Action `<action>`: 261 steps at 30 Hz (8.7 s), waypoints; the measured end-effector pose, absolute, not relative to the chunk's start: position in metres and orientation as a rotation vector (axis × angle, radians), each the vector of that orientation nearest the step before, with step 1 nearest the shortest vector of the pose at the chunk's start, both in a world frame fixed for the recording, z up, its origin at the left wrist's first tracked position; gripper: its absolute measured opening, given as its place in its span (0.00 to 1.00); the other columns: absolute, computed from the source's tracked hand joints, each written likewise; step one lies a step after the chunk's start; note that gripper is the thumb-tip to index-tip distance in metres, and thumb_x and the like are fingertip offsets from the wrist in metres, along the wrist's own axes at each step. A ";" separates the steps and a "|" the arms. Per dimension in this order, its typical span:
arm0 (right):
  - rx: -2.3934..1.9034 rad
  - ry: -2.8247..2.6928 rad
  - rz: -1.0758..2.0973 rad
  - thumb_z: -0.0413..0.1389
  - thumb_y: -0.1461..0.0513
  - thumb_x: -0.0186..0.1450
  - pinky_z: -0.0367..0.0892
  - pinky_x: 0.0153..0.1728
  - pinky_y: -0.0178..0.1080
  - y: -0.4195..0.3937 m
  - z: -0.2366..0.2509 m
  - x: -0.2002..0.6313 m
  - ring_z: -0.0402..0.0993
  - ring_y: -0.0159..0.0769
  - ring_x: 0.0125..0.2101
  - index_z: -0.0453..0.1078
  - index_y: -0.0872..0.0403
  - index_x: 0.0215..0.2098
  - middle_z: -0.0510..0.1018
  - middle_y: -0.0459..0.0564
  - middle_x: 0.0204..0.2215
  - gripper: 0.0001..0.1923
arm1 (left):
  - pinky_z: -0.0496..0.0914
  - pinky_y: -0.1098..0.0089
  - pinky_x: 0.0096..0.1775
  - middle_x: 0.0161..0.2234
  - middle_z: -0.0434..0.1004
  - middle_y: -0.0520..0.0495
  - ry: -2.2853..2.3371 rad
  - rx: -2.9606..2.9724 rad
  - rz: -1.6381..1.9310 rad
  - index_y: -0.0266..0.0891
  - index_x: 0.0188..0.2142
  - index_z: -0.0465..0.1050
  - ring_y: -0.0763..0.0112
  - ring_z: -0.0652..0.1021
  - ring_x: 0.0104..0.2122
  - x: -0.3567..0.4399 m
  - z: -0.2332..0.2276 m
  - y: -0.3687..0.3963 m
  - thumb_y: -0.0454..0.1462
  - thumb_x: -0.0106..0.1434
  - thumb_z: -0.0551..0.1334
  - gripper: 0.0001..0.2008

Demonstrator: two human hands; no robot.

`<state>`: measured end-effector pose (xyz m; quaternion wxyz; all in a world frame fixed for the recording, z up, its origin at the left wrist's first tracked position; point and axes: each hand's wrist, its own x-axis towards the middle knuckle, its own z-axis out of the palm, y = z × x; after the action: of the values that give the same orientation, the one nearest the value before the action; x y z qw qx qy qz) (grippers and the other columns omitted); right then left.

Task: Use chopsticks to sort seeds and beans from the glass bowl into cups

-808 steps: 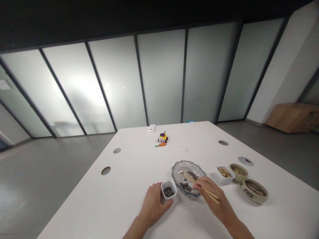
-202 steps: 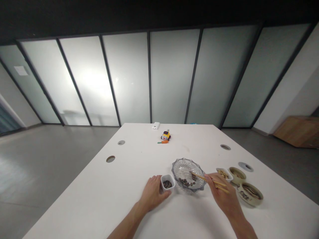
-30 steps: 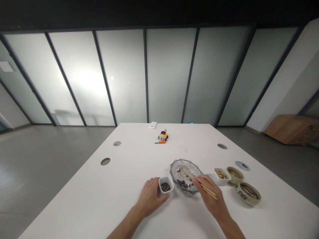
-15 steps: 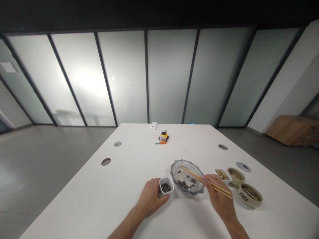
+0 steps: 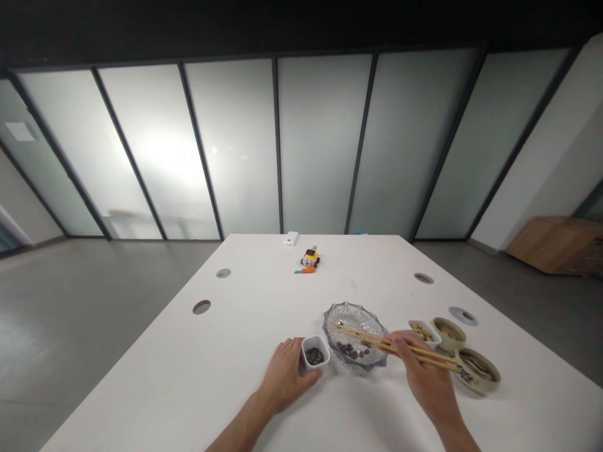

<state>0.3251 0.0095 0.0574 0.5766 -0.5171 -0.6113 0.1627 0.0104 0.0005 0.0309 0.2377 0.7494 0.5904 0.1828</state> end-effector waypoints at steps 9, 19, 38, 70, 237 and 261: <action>-1.083 -1.683 0.185 0.61 0.45 0.79 0.82 0.38 0.38 0.007 0.061 0.312 0.87 0.40 0.34 0.84 0.48 0.39 0.88 0.50 0.35 0.20 | 0.67 0.58 0.56 0.50 0.82 0.42 1.618 2.053 0.498 0.42 0.51 0.75 0.51 0.78 0.50 0.011 0.030 0.001 0.44 0.68 0.70 0.16; -1.023 -1.720 0.209 0.60 0.47 0.80 0.81 0.37 0.35 0.006 0.059 0.303 0.87 0.37 0.33 0.83 0.48 0.37 0.86 0.49 0.34 0.19 | 0.68 0.62 0.53 0.50 0.83 0.45 1.592 1.878 0.691 0.42 0.50 0.76 0.55 0.79 0.50 0.009 0.027 0.003 0.42 0.65 0.70 0.16; -1.085 -1.546 0.308 0.58 0.43 0.79 0.84 0.38 0.39 -0.002 0.065 0.308 0.87 0.43 0.35 0.84 0.48 0.35 0.88 0.53 0.35 0.25 | 0.70 0.61 0.54 0.49 0.83 0.44 1.599 1.889 0.730 0.43 0.48 0.76 0.54 0.79 0.50 0.010 0.023 0.002 0.41 0.63 0.69 0.14; -0.769 -2.111 -0.149 0.48 0.58 0.87 0.76 0.31 0.36 -0.040 0.077 0.235 0.85 0.36 0.30 0.76 0.49 0.43 0.84 0.48 0.33 0.17 | 0.70 0.65 0.42 0.39 0.78 0.50 1.619 1.609 1.107 0.41 0.45 0.73 0.61 0.76 0.40 0.003 0.008 0.014 0.46 0.66 0.67 0.14; -0.962 -1.900 -0.123 0.55 0.55 0.85 0.79 0.35 0.35 -0.002 0.082 0.327 0.86 0.37 0.32 0.77 0.48 0.38 0.85 0.47 0.33 0.17 | 0.70 0.60 0.57 0.51 0.82 0.44 1.642 1.928 0.669 0.42 0.50 0.75 0.54 0.78 0.52 0.010 0.029 0.002 0.40 0.65 0.69 0.15; -0.994 -1.901 -0.094 0.54 0.54 0.85 0.81 0.37 0.38 0.000 0.080 0.327 0.86 0.39 0.32 0.77 0.48 0.39 0.85 0.48 0.33 0.17 | 0.70 0.60 0.57 0.51 0.83 0.43 1.660 1.945 0.651 0.42 0.50 0.75 0.54 0.78 0.52 0.010 0.029 0.002 0.41 0.65 0.69 0.15</action>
<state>0.3269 0.0002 0.0798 0.4770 -0.4067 -0.7782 -0.0385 0.0097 0.0022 0.0290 0.2490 0.7139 0.6093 0.2391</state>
